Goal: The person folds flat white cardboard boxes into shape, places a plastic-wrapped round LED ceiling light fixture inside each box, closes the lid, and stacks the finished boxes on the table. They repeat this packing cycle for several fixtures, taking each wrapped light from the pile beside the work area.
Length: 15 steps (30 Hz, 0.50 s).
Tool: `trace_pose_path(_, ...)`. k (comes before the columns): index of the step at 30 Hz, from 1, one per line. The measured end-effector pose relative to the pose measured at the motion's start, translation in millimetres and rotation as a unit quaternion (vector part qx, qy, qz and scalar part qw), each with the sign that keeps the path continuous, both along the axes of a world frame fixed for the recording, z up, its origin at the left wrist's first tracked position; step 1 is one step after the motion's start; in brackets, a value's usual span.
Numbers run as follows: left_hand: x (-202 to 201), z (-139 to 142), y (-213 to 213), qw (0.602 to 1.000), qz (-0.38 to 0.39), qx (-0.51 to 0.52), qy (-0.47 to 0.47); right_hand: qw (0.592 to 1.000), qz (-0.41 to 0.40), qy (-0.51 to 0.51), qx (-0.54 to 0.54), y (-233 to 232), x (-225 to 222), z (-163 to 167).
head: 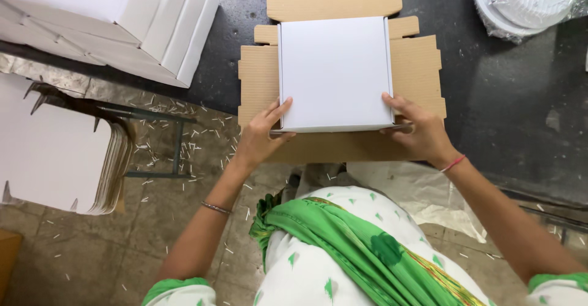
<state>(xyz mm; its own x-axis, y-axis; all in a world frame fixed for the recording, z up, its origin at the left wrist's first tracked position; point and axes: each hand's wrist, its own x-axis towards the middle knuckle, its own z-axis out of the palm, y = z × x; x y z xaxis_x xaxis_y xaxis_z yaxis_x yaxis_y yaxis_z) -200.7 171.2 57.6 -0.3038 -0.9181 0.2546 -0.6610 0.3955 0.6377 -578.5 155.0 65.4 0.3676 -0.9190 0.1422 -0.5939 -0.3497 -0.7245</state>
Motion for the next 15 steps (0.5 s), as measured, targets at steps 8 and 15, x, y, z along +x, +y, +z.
trace_pose_path(8, 23, 80, -87, 0.987, -0.03, -0.121, 0.102, 0.974, -0.026, -0.192, 0.119, -97, -48, 83)
trace_pose_path(15, 6, 150, -183, 0.963, 0.088, -0.256, -0.021, 0.986, 0.034, -0.157, -0.042, -214, -35, 117)
